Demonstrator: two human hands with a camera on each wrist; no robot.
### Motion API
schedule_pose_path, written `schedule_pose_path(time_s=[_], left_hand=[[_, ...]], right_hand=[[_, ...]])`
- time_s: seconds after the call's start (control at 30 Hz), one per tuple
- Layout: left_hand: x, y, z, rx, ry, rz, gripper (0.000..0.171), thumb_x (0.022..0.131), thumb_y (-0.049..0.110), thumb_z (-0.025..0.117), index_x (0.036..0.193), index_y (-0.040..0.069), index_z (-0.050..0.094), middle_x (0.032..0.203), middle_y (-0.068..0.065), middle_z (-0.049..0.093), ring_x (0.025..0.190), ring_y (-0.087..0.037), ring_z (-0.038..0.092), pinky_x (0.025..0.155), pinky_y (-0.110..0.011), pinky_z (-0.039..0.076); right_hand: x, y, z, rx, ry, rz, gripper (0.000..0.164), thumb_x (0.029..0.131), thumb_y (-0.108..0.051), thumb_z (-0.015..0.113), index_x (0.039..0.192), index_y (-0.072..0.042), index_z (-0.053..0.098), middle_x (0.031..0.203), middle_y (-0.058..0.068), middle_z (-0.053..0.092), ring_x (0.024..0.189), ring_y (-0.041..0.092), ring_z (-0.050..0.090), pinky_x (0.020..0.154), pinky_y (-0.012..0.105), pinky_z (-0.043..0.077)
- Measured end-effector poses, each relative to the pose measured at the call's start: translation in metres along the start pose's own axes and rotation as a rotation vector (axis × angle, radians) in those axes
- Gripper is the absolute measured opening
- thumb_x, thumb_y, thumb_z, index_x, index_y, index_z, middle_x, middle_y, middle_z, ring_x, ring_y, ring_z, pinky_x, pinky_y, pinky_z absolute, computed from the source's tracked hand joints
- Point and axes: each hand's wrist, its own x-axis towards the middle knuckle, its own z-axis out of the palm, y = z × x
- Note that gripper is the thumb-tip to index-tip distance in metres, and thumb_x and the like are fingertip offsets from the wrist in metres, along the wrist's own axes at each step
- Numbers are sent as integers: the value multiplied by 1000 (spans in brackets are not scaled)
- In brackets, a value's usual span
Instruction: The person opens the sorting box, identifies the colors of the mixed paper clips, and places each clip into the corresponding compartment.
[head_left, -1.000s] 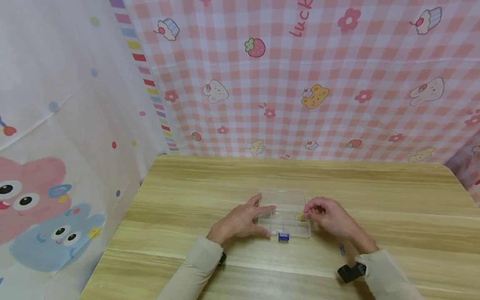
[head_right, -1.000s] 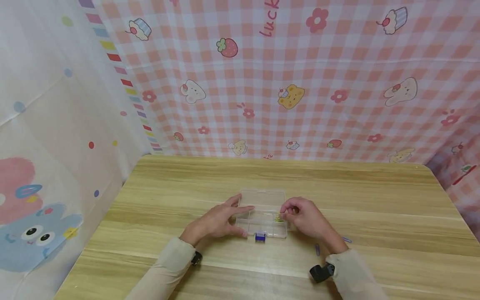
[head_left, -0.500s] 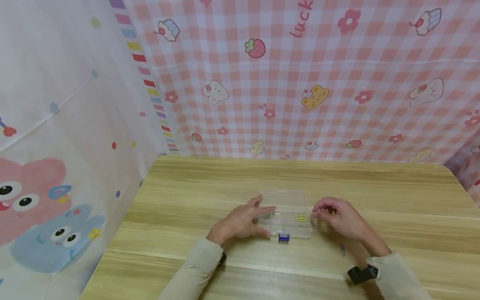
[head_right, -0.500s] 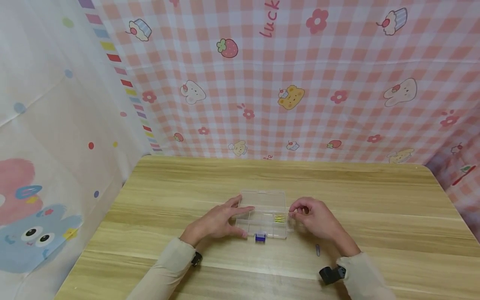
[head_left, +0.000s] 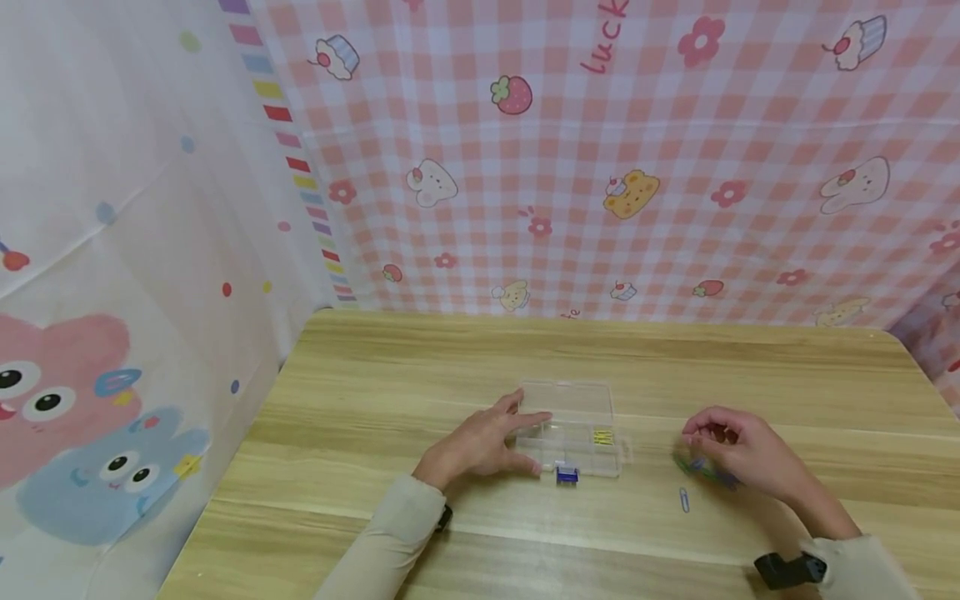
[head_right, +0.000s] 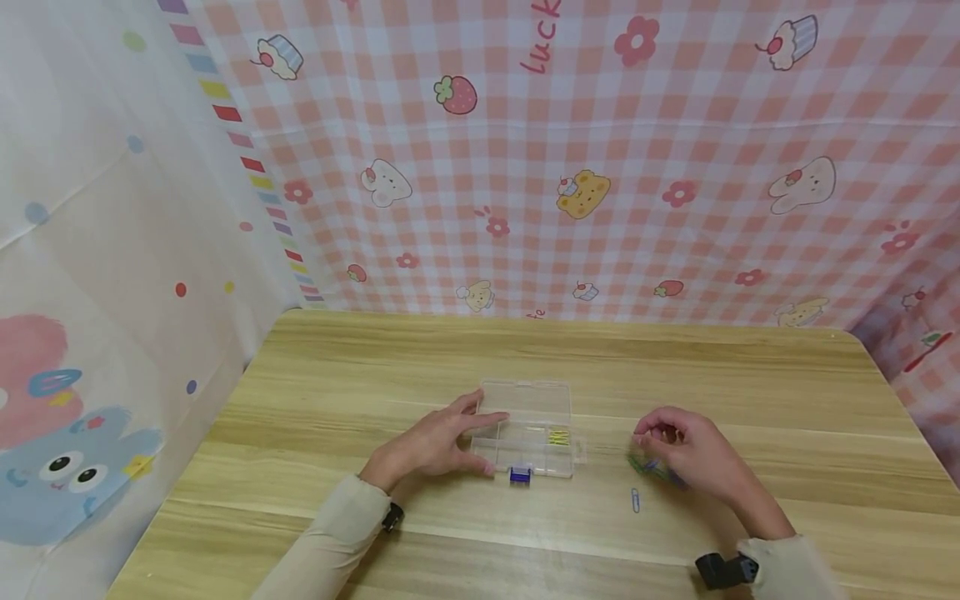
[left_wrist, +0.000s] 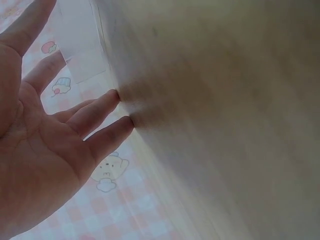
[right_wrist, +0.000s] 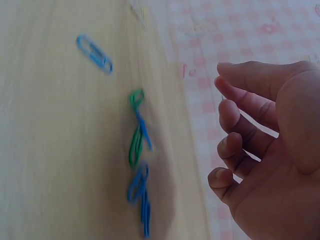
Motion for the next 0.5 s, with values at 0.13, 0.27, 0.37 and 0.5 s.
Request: schedule_pose_path(time_s=[0.13,0.27,0.37,0.5], left_hand=[[0,0,0,-1,-1,1,76,84,49,74,151,36,40,166,-9,11,144,-33,34,113,-48,36],[0,0,0,-6,-3,2,76,85,49,74,151,36,40,167,-9,11,145,-33,33,114,-48,35],[0,0,0,-7,-3,2,76,85,49,74,151,36,40,167,-9,11,146,-33,31,115,-49,34],[0,0,0,-6,-4,3,76,85,49,74,151,36,40,166,-10,11,146,-34,31,115,-49,34]], right_hand=[[-8,11,-6,-22,-8,4,3,94,-10,67,94,-10,70,79,-5,59,68,8,47,57,24,41],[-14,20,-10,-28,-41,31,5,94,-11,68,97,-10,70,80,-4,59,68,7,47,56,24,40],[-18,25,-12,-25,-59,46,8,93,-14,69,100,-10,70,81,-4,58,69,7,47,56,24,40],[-22,30,-13,-40,-65,51,12,92,-14,70,103,-8,70,83,-4,59,70,6,49,58,23,42]])
